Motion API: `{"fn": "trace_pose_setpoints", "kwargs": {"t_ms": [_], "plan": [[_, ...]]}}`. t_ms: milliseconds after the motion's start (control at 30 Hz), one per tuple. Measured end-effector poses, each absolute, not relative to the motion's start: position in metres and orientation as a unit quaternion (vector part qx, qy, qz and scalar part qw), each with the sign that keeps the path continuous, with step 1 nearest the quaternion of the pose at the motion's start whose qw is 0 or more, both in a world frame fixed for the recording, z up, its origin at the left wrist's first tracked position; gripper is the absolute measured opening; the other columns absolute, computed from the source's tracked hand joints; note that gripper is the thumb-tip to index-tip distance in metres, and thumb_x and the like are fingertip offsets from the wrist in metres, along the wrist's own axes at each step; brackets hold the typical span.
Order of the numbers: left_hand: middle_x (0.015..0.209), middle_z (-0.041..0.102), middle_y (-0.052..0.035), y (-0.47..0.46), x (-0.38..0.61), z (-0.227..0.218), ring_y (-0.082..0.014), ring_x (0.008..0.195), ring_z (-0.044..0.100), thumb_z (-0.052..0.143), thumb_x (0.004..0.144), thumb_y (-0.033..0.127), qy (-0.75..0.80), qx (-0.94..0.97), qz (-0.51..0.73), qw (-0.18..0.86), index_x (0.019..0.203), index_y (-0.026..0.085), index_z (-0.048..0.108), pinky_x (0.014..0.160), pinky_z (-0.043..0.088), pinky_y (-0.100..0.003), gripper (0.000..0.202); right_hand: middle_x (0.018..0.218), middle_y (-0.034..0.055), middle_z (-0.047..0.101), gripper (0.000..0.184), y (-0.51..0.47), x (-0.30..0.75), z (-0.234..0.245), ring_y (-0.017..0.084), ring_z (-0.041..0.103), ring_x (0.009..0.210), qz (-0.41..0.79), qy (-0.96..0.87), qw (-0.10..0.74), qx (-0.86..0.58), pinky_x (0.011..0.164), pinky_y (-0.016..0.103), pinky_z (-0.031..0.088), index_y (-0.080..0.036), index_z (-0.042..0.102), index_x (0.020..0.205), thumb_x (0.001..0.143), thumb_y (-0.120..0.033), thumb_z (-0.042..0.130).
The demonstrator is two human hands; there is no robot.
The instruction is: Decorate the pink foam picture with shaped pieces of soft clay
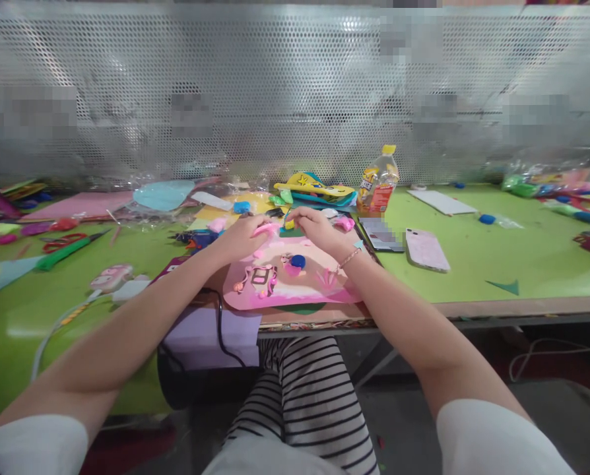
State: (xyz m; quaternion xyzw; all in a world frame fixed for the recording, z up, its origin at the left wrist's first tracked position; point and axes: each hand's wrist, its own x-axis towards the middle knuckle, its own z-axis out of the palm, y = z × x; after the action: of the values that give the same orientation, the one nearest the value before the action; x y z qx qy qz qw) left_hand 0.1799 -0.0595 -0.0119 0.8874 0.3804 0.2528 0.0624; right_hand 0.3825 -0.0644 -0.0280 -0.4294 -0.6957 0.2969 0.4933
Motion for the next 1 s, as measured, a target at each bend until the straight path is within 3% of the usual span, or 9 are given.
{"fn": "trace_pose_setpoints", "kwargs": {"t_ms": [167,367,600,700,800,900,1000], "plan": [[0.094,0.066,-0.0066,-0.058,0.180,-0.011,-0.0203,0.085,0.060,0.045,0.082,0.032,0.401,0.864,0.282,0.110,0.097,0.017,0.059,0.071,0.044,-0.030,0.025,0.067,-0.0024,0.049,0.028,-0.077,0.373,-0.029,0.009,0.036,0.052,0.315,-0.727,0.465,-0.396,0.050,0.024,0.028,-0.016,0.061,0.090,0.072,-0.019,0.039],[0.073,0.059,-0.0015,-0.064,0.181,-0.007,-0.0130,0.057,0.055,0.042,0.087,0.038,0.397,0.848,0.284,0.207,0.085,0.018,0.054,0.050,0.040,-0.024,0.024,0.064,-0.0033,0.047,0.024,-0.079,0.372,-0.032,0.009,0.036,0.052,0.354,-0.745,0.425,-0.372,0.051,0.024,0.030,-0.017,0.059,0.084,0.072,-0.014,0.039],[0.073,0.056,-0.0015,-0.066,0.182,-0.008,-0.0133,0.059,0.056,0.041,0.088,0.040,0.368,0.861,0.225,0.270,0.083,0.020,0.050,0.050,0.044,-0.024,0.023,0.052,-0.0053,0.038,0.008,-0.081,0.374,-0.031,0.009,0.033,0.049,0.418,-0.745,0.398,-0.335,0.048,0.024,0.025,-0.016,0.056,0.065,0.069,-0.013,0.049],[0.076,0.059,-0.0033,-0.063,0.178,0.000,-0.0154,0.066,0.060,0.033,0.091,0.038,0.436,0.859,0.206,0.169,0.088,0.019,0.052,0.061,0.048,-0.027,0.027,0.051,-0.0075,0.030,0.016,-0.073,0.385,-0.024,0.009,0.023,0.044,0.424,-0.696,0.471,-0.336,0.044,0.024,0.018,-0.018,0.058,0.081,0.072,-0.019,0.044],[0.094,0.062,-0.0146,-0.051,0.168,0.001,-0.0260,0.091,0.061,0.032,0.090,0.028,0.510,0.832,0.205,0.076,0.095,0.014,0.055,0.080,0.046,-0.038,0.028,0.054,-0.0077,0.023,0.020,-0.066,0.396,-0.016,0.010,0.015,0.042,0.442,-0.636,0.535,-0.338,0.042,0.023,0.015,-0.021,0.053,0.089,0.076,-0.024,0.038],[0.119,0.053,-0.0259,-0.035,0.157,-0.008,-0.0383,0.116,0.048,0.046,0.083,0.030,0.552,0.812,0.182,0.055,0.106,0.008,0.057,0.094,0.037,-0.048,0.034,0.057,-0.0053,0.032,0.014,-0.064,0.399,-0.013,0.011,0.024,0.042,0.482,-0.596,0.544,-0.341,0.041,0.023,0.022,-0.022,0.049,0.082,0.075,-0.026,0.037],[0.135,0.039,-0.0308,-0.025,0.150,-0.019,-0.0469,0.124,0.038,0.056,0.075,0.034,0.593,0.786,0.162,0.060,0.123,0.005,0.049,0.097,0.032,-0.056,0.057,0.065,-0.0018,0.042,0.010,-0.063,0.398,-0.016,0.012,0.039,0.049,0.506,-0.571,0.550,-0.340,0.045,0.024,0.033,-0.021,0.046,0.079,0.072,-0.024,0.038]]}}
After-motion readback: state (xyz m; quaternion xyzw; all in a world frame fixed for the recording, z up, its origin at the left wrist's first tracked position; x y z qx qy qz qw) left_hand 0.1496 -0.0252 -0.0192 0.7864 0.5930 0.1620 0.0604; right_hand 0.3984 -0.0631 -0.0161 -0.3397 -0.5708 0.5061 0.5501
